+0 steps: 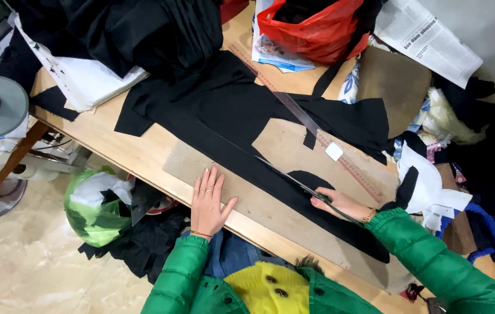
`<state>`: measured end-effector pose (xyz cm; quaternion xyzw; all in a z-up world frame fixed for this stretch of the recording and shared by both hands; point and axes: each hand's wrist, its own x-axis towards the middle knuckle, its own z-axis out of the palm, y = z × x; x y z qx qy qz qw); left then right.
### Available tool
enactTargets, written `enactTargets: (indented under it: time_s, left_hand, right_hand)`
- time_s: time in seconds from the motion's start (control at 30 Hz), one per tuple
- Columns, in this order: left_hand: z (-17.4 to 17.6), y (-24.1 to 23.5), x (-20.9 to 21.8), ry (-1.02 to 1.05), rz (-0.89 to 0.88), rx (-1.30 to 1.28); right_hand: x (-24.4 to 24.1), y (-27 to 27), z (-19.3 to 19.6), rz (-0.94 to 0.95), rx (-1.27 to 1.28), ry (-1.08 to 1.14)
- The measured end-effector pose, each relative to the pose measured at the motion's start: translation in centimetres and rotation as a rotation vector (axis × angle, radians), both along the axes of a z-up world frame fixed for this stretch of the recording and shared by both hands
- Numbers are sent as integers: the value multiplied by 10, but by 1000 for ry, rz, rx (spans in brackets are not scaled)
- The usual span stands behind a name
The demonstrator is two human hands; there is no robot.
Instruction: Measuring and cutting black fabric pieces on a large workbench using a ruler, marking chalk, and tailor's shears.
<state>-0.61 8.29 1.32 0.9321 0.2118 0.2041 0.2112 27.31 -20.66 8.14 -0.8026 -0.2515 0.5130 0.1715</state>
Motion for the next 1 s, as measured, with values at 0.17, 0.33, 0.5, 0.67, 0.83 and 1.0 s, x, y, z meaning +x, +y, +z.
enactTargets:
  time_s: [0.17,0.33,0.5,0.67,0.83,1.0]
  left_hand:
    - [0,7,-3,11,-10,4]
    - [0,10,-2,17,-24,-3]
    - [2,10,-3,2,-45,-7]
    - [2,10,-3,2,-43,-7]
    - [1,10,-4,-4,-46,-46]
    - [0,11,-3,2,-54,-27]
  right_hand:
    - [-14,15,42,-21,-37,59]
    - [-4,19,46,53,-110,50]
    - [-15,45,74,52,-77,49]
    - [-24,73,66,81,-59,29]
    - [-20,79,46,92,-107,17]
    - [-15,67,25,-64,18,138]
